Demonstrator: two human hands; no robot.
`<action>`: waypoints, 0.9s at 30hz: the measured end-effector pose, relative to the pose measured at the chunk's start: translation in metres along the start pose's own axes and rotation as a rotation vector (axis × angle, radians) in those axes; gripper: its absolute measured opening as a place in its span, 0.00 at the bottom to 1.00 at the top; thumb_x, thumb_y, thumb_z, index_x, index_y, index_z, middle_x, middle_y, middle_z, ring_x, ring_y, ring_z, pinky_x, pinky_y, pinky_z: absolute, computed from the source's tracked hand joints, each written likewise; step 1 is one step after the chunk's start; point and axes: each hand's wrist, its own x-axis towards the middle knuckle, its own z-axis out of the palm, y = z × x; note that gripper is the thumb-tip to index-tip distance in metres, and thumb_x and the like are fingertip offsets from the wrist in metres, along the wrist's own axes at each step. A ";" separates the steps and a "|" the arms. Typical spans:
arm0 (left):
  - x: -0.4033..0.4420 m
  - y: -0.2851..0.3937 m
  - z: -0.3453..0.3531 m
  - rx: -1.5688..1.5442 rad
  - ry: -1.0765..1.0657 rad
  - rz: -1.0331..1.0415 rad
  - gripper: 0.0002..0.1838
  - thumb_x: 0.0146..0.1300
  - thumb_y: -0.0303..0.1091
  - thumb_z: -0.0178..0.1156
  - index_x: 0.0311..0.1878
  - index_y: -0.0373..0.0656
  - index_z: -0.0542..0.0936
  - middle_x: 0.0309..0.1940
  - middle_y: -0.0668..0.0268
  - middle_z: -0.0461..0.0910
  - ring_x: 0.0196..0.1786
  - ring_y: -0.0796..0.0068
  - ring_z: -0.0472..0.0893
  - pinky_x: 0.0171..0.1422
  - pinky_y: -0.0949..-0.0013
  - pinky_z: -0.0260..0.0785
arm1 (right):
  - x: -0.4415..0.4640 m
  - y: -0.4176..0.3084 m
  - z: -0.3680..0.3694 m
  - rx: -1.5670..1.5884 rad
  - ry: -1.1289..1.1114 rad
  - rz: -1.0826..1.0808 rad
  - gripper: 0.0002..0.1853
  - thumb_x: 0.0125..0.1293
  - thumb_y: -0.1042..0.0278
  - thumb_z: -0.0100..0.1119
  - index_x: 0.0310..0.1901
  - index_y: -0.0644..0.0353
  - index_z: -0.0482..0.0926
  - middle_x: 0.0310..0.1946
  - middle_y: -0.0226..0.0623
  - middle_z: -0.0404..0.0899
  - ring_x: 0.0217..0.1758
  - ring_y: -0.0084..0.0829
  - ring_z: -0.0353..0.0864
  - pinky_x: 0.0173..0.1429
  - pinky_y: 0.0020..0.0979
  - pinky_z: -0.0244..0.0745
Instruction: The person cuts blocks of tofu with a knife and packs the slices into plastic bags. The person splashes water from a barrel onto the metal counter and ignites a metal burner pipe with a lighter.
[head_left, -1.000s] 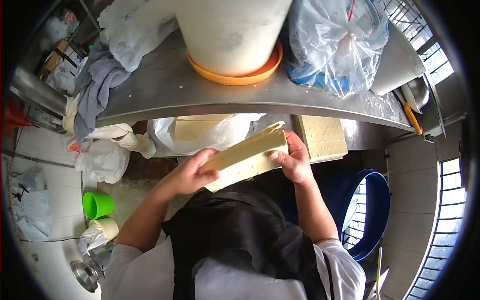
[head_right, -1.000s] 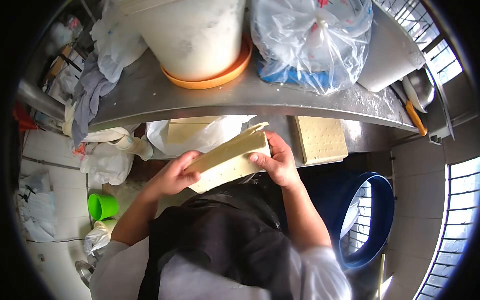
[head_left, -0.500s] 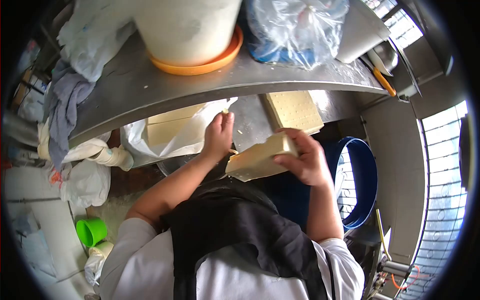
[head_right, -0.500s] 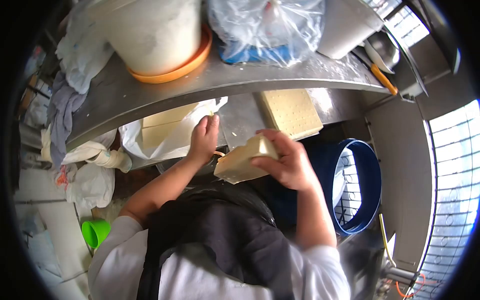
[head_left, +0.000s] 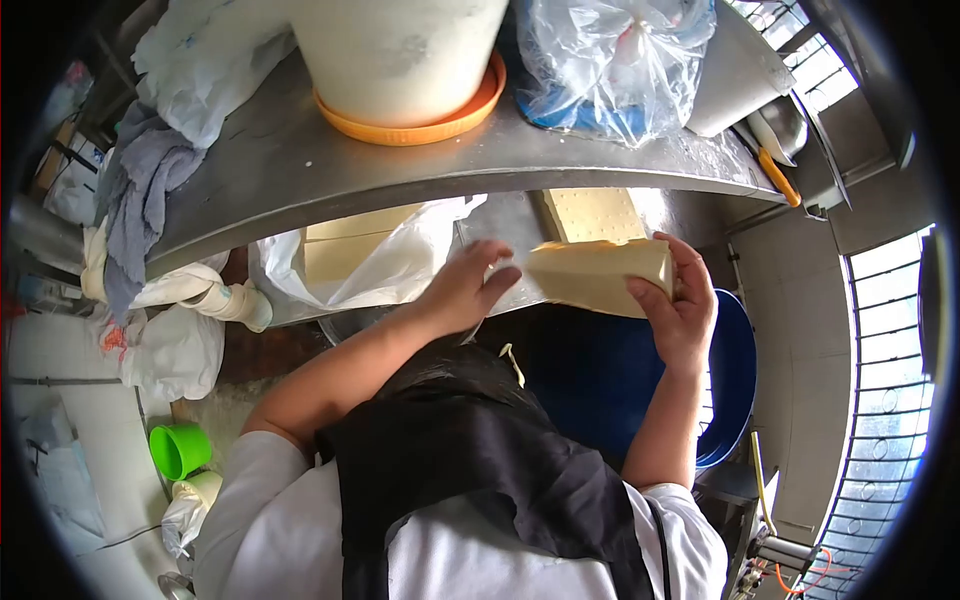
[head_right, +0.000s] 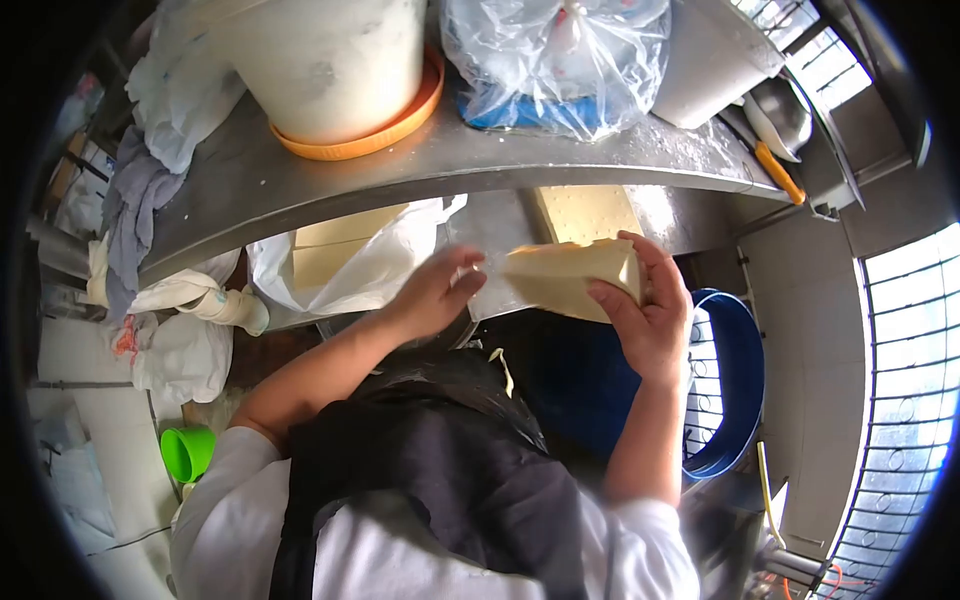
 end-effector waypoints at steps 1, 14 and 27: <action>0.010 0.011 -0.015 -0.083 -0.003 0.045 0.16 0.80 0.42 0.62 0.59 0.40 0.79 0.48 0.55 0.84 0.50 0.63 0.84 0.54 0.62 0.78 | 0.003 0.002 0.006 0.186 -0.079 0.031 0.35 0.62 0.68 0.83 0.68 0.69 0.77 0.54 0.39 0.87 0.56 0.28 0.86 0.61 0.30 0.81; 0.009 0.060 -0.042 -0.288 -0.047 0.036 0.13 0.83 0.37 0.57 0.41 0.38 0.79 0.26 0.55 0.80 0.28 0.55 0.79 0.37 0.59 0.73 | 0.016 -0.010 0.036 0.463 -0.424 0.094 0.39 0.59 0.56 0.86 0.67 0.68 0.78 0.52 0.34 0.86 0.55 0.25 0.83 0.61 0.29 0.76; -0.006 0.014 -0.003 -0.237 -0.421 -0.248 0.28 0.84 0.59 0.50 0.44 0.39 0.77 0.32 0.57 0.80 0.37 0.59 0.81 0.47 0.61 0.74 | -0.002 -0.012 -0.006 0.213 -0.398 0.063 0.33 0.58 0.64 0.86 0.63 0.64 0.83 0.45 0.31 0.88 0.49 0.21 0.84 0.57 0.28 0.79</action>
